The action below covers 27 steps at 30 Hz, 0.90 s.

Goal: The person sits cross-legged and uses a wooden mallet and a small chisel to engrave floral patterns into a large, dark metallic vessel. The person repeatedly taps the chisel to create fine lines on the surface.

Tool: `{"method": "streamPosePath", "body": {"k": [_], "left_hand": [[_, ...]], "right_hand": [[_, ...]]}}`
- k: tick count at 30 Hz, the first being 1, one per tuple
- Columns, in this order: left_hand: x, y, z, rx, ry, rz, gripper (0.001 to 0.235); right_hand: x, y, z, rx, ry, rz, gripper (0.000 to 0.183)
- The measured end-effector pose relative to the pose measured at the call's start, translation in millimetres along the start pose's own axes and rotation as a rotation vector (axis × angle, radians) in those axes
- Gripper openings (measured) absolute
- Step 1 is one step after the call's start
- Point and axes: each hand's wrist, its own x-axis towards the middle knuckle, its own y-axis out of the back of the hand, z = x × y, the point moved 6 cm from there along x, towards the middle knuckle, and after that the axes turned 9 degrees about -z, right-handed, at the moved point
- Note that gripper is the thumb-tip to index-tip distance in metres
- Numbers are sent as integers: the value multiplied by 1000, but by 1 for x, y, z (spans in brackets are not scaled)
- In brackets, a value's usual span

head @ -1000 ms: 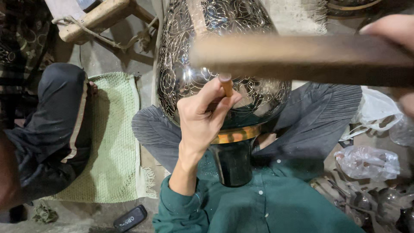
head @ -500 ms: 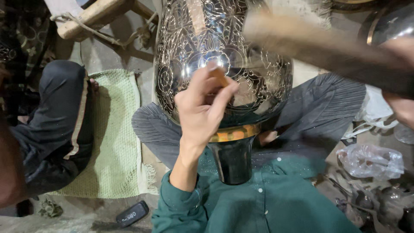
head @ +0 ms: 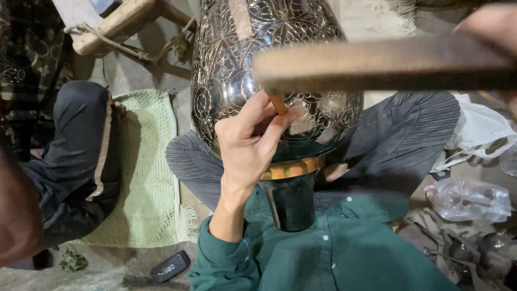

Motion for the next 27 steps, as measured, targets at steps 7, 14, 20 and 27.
{"method": "streamPosePath", "body": {"k": [7, 14, 20, 27], "left_hand": [[10, -1, 6, 6, -27, -159, 31], [35, -5, 16, 174, -149, -464, 45], [60, -18, 23, 184, -299, -767, 37], [63, -26, 29, 174, -429, -889, 35]], "right_hand": [[-16, -10, 11, 49, -33, 8, 50], [-79, -39, 26, 132, -195, 42, 42], [-129, -67, -3, 245, -319, 249, 34], [-133, -76, -39, 67, -339, 415, 39]]}}
